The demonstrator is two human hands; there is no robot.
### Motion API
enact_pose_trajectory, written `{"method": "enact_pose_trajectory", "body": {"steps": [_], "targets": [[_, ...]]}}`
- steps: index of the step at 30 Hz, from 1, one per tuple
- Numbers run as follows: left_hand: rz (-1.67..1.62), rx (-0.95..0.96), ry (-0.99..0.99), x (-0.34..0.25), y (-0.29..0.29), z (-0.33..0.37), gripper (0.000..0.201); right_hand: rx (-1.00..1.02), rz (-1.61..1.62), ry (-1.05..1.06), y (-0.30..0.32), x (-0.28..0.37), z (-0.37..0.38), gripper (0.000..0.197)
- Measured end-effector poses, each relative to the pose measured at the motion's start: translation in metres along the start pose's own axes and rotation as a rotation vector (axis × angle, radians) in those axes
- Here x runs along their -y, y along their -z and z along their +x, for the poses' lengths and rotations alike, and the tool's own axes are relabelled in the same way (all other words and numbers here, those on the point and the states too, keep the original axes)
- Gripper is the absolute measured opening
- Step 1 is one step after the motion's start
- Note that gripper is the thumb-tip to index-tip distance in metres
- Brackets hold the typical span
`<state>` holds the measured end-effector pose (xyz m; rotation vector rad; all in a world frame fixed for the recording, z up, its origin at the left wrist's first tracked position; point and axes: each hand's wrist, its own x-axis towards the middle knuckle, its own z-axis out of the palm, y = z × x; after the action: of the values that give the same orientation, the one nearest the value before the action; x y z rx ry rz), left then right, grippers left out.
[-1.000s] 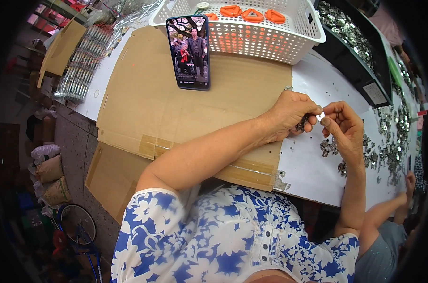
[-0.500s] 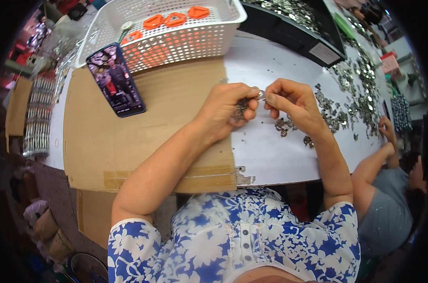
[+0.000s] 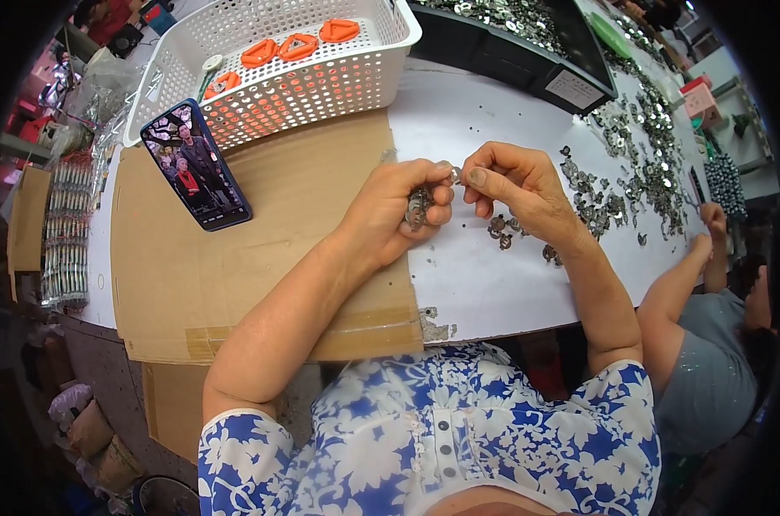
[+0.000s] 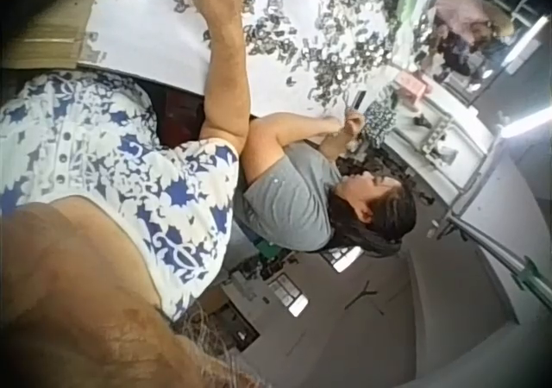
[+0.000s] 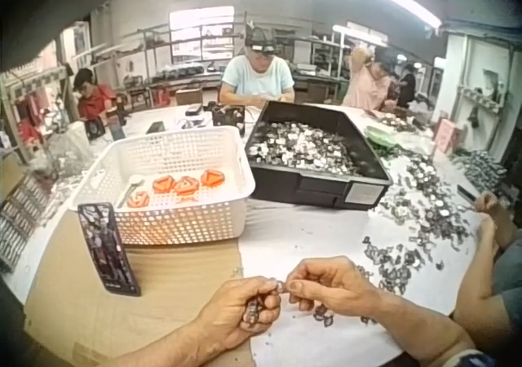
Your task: The person sorts small metal fasteners and washers by hand, grouping them into a plastic basket and a cardboard box on a workshop table.
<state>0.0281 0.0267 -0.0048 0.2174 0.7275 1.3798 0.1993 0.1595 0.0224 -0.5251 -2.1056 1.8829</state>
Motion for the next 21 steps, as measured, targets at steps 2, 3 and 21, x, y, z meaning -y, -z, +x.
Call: {"method": "enact_pose_trajectory", "body": {"steps": [2,3,21], "targets": [[0.084,-0.024,-0.038,0.0018,-0.0046,-0.0025,0.014,0.008,-0.003,-0.02,0.0013,0.0021,-0.0006,0.016],[0.168,-0.049,-0.076,0.0023,-0.0063,-0.003,0.014,0.016,-0.006,-0.04,0.0017,0.0033,-0.0011,0.014],[0.433,-0.085,-0.174,0.0073,-0.0066,-0.0034,0.021,-0.03,-0.295,0.09,-0.0012,0.0029,-0.0032,0.008]]}}
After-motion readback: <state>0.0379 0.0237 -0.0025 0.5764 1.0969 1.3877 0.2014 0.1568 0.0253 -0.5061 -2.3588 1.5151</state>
